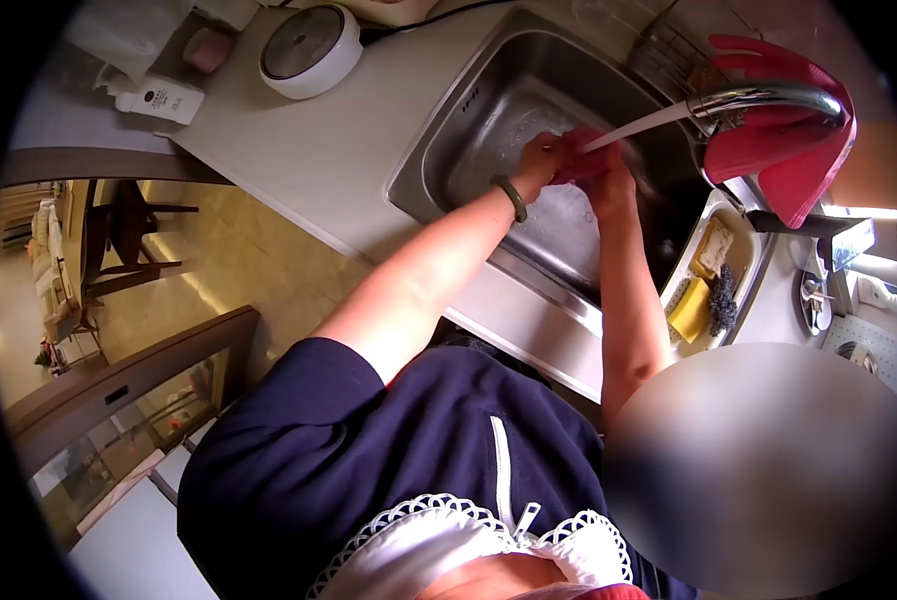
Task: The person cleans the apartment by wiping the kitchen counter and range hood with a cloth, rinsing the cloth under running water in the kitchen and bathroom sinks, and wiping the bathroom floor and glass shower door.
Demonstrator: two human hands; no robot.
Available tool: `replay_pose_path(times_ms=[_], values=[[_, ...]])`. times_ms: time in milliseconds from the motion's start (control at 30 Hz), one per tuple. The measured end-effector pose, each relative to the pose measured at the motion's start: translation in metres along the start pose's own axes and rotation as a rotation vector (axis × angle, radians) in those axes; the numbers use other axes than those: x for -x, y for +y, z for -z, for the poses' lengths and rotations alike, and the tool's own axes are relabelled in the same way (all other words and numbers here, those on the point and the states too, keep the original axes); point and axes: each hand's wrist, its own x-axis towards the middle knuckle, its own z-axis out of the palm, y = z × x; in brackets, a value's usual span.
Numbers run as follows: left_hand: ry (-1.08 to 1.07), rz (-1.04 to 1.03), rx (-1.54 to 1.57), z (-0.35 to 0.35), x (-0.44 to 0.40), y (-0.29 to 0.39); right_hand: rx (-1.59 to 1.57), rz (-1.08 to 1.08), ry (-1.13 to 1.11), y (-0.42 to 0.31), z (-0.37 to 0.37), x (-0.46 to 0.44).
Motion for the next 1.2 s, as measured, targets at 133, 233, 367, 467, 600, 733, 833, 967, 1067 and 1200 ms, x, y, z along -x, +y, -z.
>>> replay_pose_path(times_ms=[133, 233, 367, 467, 600, 733, 833, 967, 1067, 1200], values=[[0.163, -0.046, 0.072, 0.024, -0.021, -0.021, 0.396, -0.015, 0.260, -0.008, 0.004, 0.009], [0.133, -0.027, 0.119, 0.035, -0.017, -0.015, 0.170, 0.123, 0.293, 0.008, 0.016, -0.004], [0.326, 0.039, 0.078, 0.028, 0.001, 0.010, -0.045, 0.146, 0.307, 0.003, -0.006, 0.003], [0.108, 0.235, 0.105, 0.009, 0.024, 0.037, -0.074, 0.012, -0.400, 0.011, 0.004, -0.008], [-0.205, 0.242, 0.522, -0.005, 0.025, 0.035, -0.189, -0.068, -0.069, 0.024, -0.015, -0.007], [-0.200, 0.098, 0.553, -0.014, 0.023, 0.044, 0.030, 0.105, 0.125, 0.027, 0.019, -0.024], [-0.131, 0.037, 0.675, -0.024, 0.004, 0.024, -0.211, 0.035, -0.025, 0.045, 0.004, -0.014], [0.019, 0.040, 0.104, -0.019, 0.016, 0.045, -0.492, -0.091, -0.066, 0.053, 0.000, -0.014], [0.140, -0.339, -0.478, -0.012, 0.005, 0.029, -0.347, -0.084, -0.590, 0.014, 0.006, -0.019], [0.121, -0.651, -0.564, -0.034, 0.017, 0.026, -0.204, 0.071, 0.072, 0.020, -0.011, -0.028]])
